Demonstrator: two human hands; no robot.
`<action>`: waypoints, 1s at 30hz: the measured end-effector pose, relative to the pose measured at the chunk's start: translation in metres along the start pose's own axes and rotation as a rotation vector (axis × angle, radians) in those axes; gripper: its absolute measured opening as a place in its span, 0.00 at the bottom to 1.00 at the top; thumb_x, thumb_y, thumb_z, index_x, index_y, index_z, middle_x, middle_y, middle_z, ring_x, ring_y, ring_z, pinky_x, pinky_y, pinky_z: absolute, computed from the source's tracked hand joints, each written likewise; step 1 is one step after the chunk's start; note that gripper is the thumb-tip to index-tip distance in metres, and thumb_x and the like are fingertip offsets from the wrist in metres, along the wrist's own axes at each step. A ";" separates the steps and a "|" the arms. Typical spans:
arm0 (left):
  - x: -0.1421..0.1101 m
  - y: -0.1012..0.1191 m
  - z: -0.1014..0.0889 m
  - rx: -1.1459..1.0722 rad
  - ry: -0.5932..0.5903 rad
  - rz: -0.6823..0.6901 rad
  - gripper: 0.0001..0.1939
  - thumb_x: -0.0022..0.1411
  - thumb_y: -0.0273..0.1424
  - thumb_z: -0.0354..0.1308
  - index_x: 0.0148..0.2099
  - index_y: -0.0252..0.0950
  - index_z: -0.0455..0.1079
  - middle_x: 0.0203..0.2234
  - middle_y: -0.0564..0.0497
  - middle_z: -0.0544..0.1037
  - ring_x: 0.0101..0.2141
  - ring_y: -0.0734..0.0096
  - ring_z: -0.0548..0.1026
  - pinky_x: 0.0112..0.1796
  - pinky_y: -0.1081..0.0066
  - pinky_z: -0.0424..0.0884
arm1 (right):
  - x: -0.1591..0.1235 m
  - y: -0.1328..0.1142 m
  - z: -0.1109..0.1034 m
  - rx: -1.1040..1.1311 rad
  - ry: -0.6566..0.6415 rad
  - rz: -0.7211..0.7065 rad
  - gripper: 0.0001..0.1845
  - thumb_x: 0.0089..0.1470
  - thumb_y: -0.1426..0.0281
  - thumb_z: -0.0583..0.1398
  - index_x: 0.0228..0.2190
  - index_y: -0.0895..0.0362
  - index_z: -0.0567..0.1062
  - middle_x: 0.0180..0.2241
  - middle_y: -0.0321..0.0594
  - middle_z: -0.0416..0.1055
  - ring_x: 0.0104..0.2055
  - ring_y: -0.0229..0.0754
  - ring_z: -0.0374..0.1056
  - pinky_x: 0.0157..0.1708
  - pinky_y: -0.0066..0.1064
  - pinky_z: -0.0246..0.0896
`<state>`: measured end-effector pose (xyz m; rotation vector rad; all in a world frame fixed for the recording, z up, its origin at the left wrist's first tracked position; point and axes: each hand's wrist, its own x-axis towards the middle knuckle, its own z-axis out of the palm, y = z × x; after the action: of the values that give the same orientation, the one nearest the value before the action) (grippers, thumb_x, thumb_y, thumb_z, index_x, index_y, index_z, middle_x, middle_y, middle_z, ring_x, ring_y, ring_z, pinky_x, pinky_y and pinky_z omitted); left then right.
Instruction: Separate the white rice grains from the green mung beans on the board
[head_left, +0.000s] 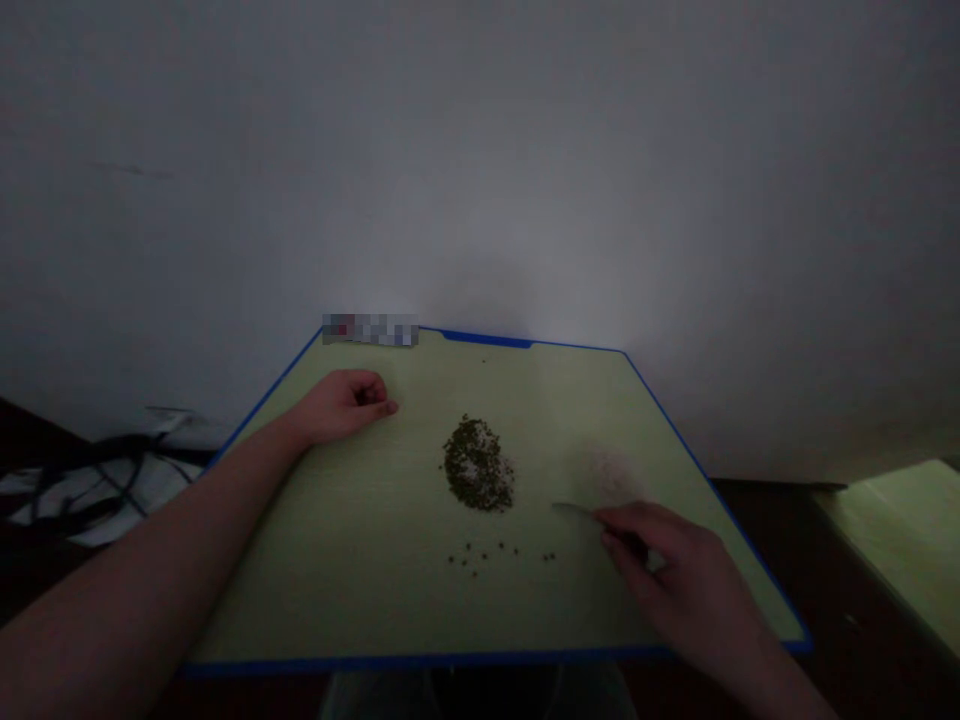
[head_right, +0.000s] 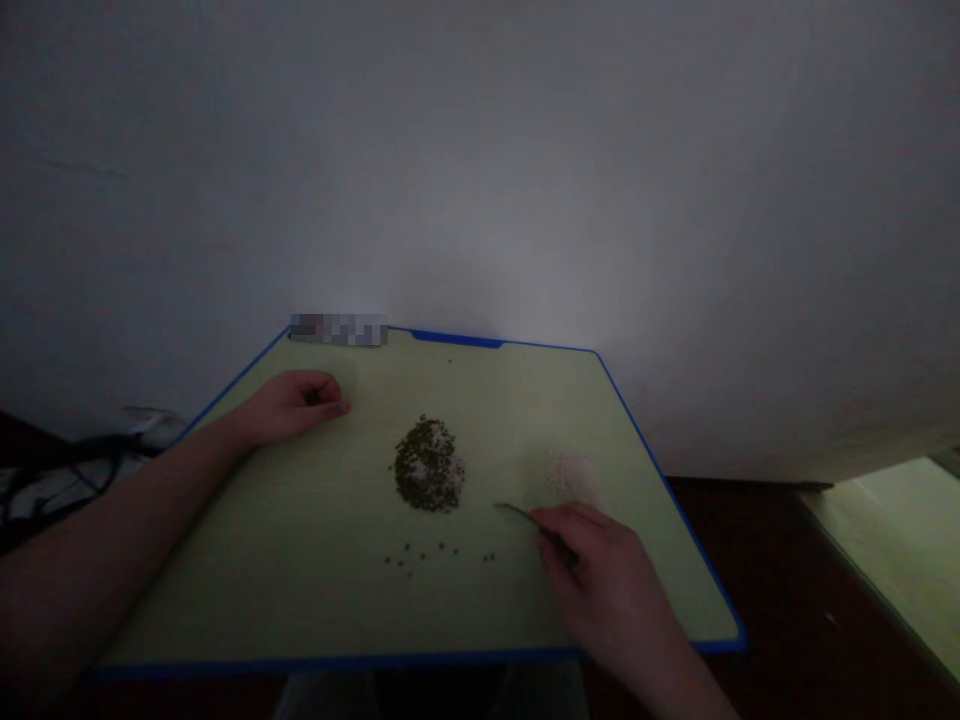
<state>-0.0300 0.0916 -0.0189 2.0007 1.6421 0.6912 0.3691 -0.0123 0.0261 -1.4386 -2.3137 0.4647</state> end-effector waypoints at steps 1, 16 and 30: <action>0.000 0.000 0.000 0.000 0.002 0.003 0.14 0.51 0.41 0.55 0.25 0.35 0.63 0.19 0.56 0.65 0.22 0.76 0.63 0.24 0.75 0.59 | -0.003 0.006 -0.002 0.005 0.003 0.080 0.11 0.54 0.69 0.54 0.36 0.54 0.76 0.32 0.38 0.75 0.32 0.40 0.70 0.32 0.30 0.65; -0.001 0.005 0.000 -0.049 0.012 0.006 0.14 0.50 0.41 0.56 0.24 0.35 0.63 0.18 0.57 0.64 0.21 0.77 0.61 0.23 0.75 0.59 | 0.022 -0.035 0.043 0.243 -0.175 0.193 0.12 0.48 0.73 0.57 0.35 0.57 0.77 0.29 0.39 0.76 0.29 0.40 0.70 0.30 0.30 0.62; -0.002 0.008 -0.001 -0.012 0.026 0.014 0.13 0.50 0.40 0.56 0.24 0.34 0.64 0.18 0.56 0.65 0.21 0.77 0.62 0.23 0.74 0.58 | 0.067 -0.079 0.044 0.206 -0.257 -0.480 0.18 0.51 0.81 0.52 0.40 0.57 0.76 0.36 0.40 0.74 0.40 0.39 0.66 0.44 0.30 0.57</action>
<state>-0.0256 0.0884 -0.0132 2.0050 1.6367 0.7334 0.2592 0.0107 0.0335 -0.7259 -2.6065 0.7466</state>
